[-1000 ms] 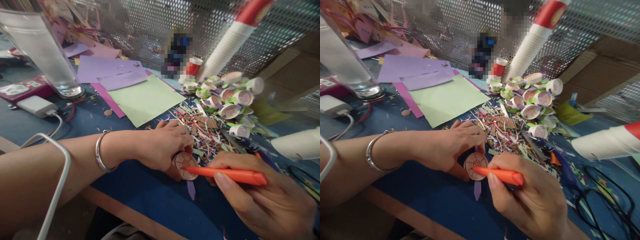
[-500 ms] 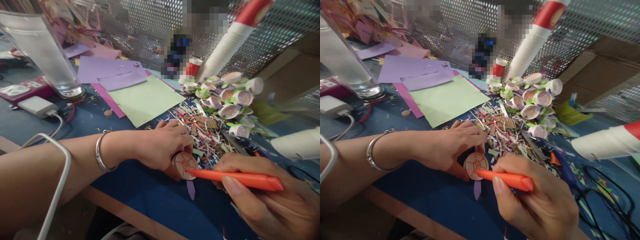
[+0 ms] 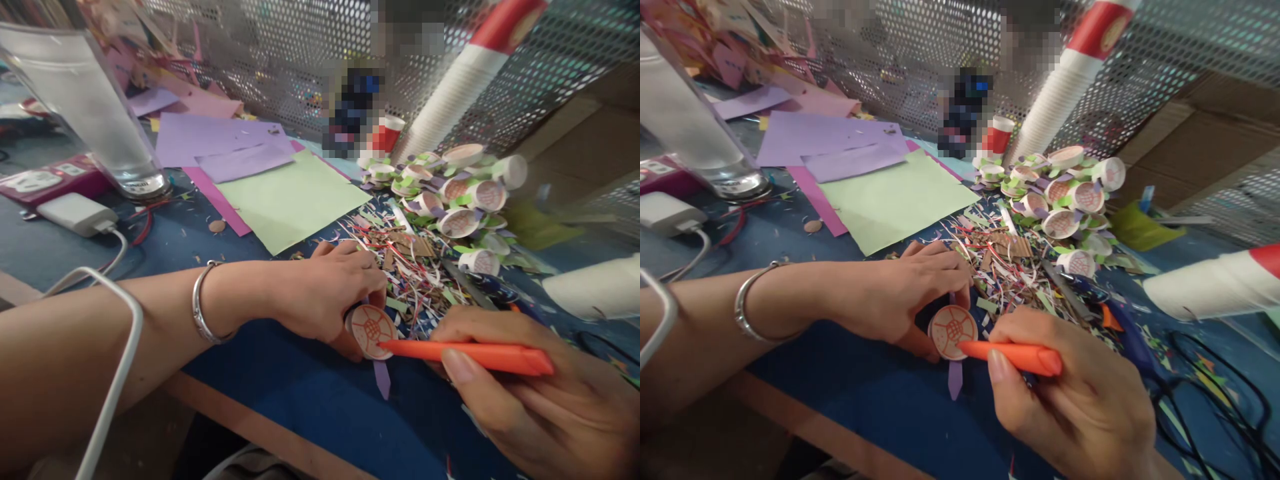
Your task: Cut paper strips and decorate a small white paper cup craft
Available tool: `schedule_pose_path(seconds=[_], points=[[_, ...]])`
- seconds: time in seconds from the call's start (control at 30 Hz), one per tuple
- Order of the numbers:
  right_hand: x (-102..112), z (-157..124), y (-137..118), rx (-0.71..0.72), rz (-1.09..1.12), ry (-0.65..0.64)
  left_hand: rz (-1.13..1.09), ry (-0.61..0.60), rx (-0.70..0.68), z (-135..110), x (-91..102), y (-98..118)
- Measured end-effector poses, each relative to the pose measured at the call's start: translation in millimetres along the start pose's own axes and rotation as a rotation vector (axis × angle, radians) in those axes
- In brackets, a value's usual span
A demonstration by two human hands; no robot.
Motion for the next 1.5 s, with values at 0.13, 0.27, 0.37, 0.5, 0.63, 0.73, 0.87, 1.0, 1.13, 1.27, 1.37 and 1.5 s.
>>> schedule_pose_path(seconds=[0.13, 0.27, 0.37, 0.5, 0.63, 0.73, 0.87, 1.0, 1.13, 1.27, 1.37, 1.5], points=[[0.2, 0.3, 1.0, 0.016, 0.000, -0.004, -0.008, 0.005, -0.013, 0.1, -0.8, -0.7], [0.2, -1.9, 3.8, 0.013, -0.016, 0.013, -0.013, 0.006, -0.010, 0.2, -1.2, -1.7], [-0.6, -3.1, 3.4, 0.015, 0.004, 0.026, -0.020, 0.015, -0.022, 0.2, -1.3, -2.5], [-3.2, -3.4, 0.7, 0.003, 0.072, 0.003, -0.019, 0.021, -0.035, -0.4, -1.2, -3.2], [-5.1, -4.0, -2.3, -0.007, 0.072, 0.062, -0.015, 0.024, -0.039, -0.9, -1.1, -3.3], [-5.8, -3.1, -2.2, 0.006, 0.062, 0.052, -0.016, 0.030, -0.040, -1.0, -1.3, -3.6], [-4.2, 0.1, 4.0, 0.067, 0.065, 0.011, -0.016, 0.036, -0.047, -0.6, -1.8, -4.0], [-0.8, 1.8, 11.2, 0.174, 0.028, -0.036, -0.010, 0.035, -0.046, -0.3, -1.8, -3.6], [1.0, 2.0, 13.8, 0.198, 0.003, -0.060, -0.007, 0.033, -0.048, -0.4, -1.4, -3.3], [0.3, 2.4, 12.9, 0.199, -0.040, -0.016, -0.007, 0.024, -0.050, -0.5, -1.2, -4.1], [-1.4, 2.3, 10.6, 0.183, -0.002, -0.009, -0.016, 0.025, -0.048, -0.6, -1.1, -4.4], [-3.6, -0.4, 6.1, 0.058, 0.036, 0.052, -0.018, 0.022, -0.036, -0.6, -1.1, -3.9]])
Point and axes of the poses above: each hand's wrist, its own z-axis towards the middle knuckle, its own x-axis out of the back of the hand, y = z × x, the point moved 1 cm from there along z, towards the middle knuckle, and after that the axes turned 9 degrees about -y, right-handed, at the moved point
